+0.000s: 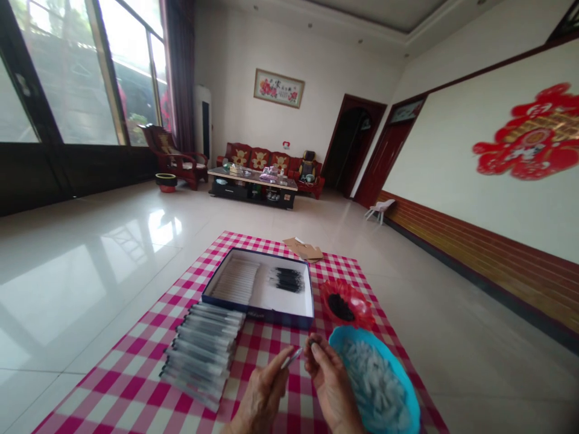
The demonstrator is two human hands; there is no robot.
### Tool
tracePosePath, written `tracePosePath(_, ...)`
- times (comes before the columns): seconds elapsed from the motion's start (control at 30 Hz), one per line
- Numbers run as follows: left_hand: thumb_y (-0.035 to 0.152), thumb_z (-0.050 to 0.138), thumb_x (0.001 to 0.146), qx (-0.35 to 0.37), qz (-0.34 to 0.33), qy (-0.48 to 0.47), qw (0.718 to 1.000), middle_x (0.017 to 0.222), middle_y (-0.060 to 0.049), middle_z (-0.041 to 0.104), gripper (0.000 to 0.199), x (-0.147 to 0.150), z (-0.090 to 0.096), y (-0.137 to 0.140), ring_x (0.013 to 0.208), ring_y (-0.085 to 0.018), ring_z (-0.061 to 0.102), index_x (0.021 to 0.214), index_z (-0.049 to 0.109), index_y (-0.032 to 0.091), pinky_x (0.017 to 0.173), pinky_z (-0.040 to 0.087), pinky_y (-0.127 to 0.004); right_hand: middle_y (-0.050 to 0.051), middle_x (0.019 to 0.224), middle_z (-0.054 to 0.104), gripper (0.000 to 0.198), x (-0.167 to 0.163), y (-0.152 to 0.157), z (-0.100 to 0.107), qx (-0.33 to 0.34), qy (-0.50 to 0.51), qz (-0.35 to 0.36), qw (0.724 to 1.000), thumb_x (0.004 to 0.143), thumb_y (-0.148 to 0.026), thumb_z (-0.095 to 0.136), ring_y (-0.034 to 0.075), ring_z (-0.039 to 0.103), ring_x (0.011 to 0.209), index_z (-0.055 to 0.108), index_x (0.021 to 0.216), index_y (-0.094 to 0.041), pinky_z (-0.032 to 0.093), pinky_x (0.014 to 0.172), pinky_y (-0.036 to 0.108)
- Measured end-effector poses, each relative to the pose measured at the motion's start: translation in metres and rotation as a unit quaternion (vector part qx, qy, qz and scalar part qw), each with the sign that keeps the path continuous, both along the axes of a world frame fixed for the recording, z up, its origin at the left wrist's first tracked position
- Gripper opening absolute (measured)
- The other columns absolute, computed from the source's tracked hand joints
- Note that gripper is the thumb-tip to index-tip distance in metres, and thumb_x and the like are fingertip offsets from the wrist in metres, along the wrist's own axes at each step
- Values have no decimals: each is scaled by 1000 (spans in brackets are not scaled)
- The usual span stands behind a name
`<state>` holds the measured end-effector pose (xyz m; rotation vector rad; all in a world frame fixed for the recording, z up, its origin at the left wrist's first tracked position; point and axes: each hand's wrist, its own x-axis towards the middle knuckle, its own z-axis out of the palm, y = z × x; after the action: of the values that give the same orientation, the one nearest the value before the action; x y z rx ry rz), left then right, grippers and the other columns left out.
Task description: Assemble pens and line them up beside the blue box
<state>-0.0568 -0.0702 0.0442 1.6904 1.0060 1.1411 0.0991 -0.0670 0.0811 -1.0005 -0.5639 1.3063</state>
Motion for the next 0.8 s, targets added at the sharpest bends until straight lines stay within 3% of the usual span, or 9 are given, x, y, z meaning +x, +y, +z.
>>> tracePosePath(0.2,32,38,96,35,-34,50,998,75,-4,68,39,-13,18,-11,57,-13,56,131,54,28,61,44,-20,2,88,72,35,-13,-13,-3,-37,57,17,998,58,-28,86,13,64,77,73,89,-21,51,64,20)
tracePosePath(0.33,32,38,96,38,-39,57,997,88,-5,71,39,-14,14,-14,63,-14,60,132,53,29,62,44,-20,2,87,72,33,-16,-17,-5,-19,80,37,996,60,-27,85,12,63,75,74,91,-20,50,63,19)
tracePosePath(0.53,31,36,97,33,-51,59,996,92,-4,72,39,-14,7,-17,65,-13,62,133,51,29,62,45,-19,0,83,72,30,-19,-20,-18,-11,112,41,993,62,-27,84,10,61,67,74,89,-22,50,61,19)
tracePosePath(0.67,31,36,97,38,-54,72,995,90,-4,71,40,-14,10,-17,62,-12,60,133,51,28,60,44,-19,1,87,72,29,-14,-19,-23,-6,63,44,997,63,-29,83,12,62,74,74,90,-22,51,65,21)
tracePosePath(0.8,31,34,97,33,-43,108,993,66,-1,66,40,-16,12,-16,49,-10,51,130,55,22,51,39,-18,3,87,72,27,-6,-19,-23,24,-70,61,995,66,-35,79,17,63,80,73,89,-21,51,74,27)
